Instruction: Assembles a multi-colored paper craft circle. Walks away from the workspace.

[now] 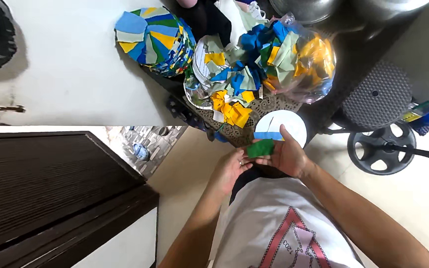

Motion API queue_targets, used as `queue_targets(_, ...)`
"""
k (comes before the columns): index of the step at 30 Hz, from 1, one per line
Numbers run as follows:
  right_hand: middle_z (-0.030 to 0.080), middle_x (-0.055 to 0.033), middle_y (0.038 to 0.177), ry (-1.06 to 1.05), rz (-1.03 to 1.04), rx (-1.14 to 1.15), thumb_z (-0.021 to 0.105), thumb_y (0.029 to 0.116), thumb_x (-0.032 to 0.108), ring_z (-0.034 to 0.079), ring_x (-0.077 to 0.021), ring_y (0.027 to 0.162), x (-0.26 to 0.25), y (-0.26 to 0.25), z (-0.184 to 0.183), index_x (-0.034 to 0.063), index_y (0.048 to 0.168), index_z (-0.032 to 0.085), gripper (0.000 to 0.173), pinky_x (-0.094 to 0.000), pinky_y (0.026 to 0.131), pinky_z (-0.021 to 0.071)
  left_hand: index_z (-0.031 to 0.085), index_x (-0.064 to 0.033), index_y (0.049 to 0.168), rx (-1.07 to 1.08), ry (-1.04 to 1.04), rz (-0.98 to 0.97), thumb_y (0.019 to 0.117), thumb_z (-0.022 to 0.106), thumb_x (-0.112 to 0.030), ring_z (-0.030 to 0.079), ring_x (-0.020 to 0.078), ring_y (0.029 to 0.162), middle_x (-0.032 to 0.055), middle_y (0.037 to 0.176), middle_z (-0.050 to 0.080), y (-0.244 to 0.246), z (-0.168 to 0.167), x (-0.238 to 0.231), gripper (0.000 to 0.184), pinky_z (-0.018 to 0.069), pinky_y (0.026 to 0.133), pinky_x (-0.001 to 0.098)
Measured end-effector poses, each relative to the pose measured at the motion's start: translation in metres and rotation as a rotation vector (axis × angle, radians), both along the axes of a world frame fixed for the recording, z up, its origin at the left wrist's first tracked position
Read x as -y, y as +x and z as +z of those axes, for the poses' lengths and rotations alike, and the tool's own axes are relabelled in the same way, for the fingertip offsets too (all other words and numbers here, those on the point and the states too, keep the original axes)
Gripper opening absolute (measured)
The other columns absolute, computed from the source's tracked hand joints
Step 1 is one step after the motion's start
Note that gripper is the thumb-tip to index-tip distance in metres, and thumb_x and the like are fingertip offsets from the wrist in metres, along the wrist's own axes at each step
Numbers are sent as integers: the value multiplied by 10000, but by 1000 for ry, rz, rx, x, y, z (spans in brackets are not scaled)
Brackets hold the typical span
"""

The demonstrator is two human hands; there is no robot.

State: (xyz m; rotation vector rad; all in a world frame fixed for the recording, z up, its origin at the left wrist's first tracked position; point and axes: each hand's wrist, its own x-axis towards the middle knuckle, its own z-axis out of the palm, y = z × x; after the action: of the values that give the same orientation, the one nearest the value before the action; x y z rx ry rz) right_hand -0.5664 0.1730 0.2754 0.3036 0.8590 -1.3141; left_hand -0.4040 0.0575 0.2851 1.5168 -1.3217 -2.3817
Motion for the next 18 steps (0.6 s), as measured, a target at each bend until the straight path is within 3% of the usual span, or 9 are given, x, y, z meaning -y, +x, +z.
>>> queue_targets(3, 719, -157, 1092, -2, 22, -50, 88, 1108, 522, 727, -223, 934, -6, 2, -2, -25, 1283, 602, 771, -358, 850, 603, 623, 49, 1215, 22, -131, -14, 1049, 517, -66, 695, 143, 920, 89, 1049, 700, -4, 0, -8, 228, 592, 835, 300)
queue_targets(5, 708, -138, 1132, -7, 44, -120, 152, 1139, 391, 717, -205, 957, -8, 5, -3, -17, 1292, 591, 619, -349, 866, 595, 667, 45, 1184, 63, -277, -21, 1007, 614, -49, 691, 116, 888, 83, 1042, 709, -8, -2, -15, 207, 589, 797, 269)
queue_targets(10, 705, -125, 1144, 51, 52, -271, 330, 1122, 124, 715, -185, 1015, -17, 17, -6, -46, 1264, 609, 356, -350, 922, 596, 752, 28, 1054, 9, -679, -103, 963, 675, -66, 693, 61, 847, 86, 1008, 733, -4, -31, -28, 152, 592, 774, 220)
queue_targets(13, 722, -98, 1004, 129, 134, -575, 484, 1089, 100, 730, -132, 918, -15, 16, -5, -69, 1095, 652, 238, -305, 854, 615, 753, 20, 1012, 36, -837, -170, 961, 681, -95, 696, 57, 875, 96, 967, 736, -9, -39, -26, 145, 579, 819, 219)
queue_targets(15, 725, -101, 950, 165, 246, -839, 562, 1062, 120, 717, -109, 859, -11, 10, -8, -60, 1051, 696, 224, -283, 818, 601, 734, 19, 1008, 112, -870, -241, 966, 691, -127, 690, 87, 848, 97, 925, 732, -18, -37, -20, 158, 568, 804, 266)
queue_targets(18, 733, -126, 908, 209, 389, -1183, 628, 1030, 143, 700, -168, 824, -4, 0, -9, -21, 1023, 745, 201, -356, 815, 573, 720, 13, 1001, 187, -889, -331, 973, 704, -154, 685, 153, 838, 110, 914, 720, -32, -35, -8, 170, 566, 809, 356)
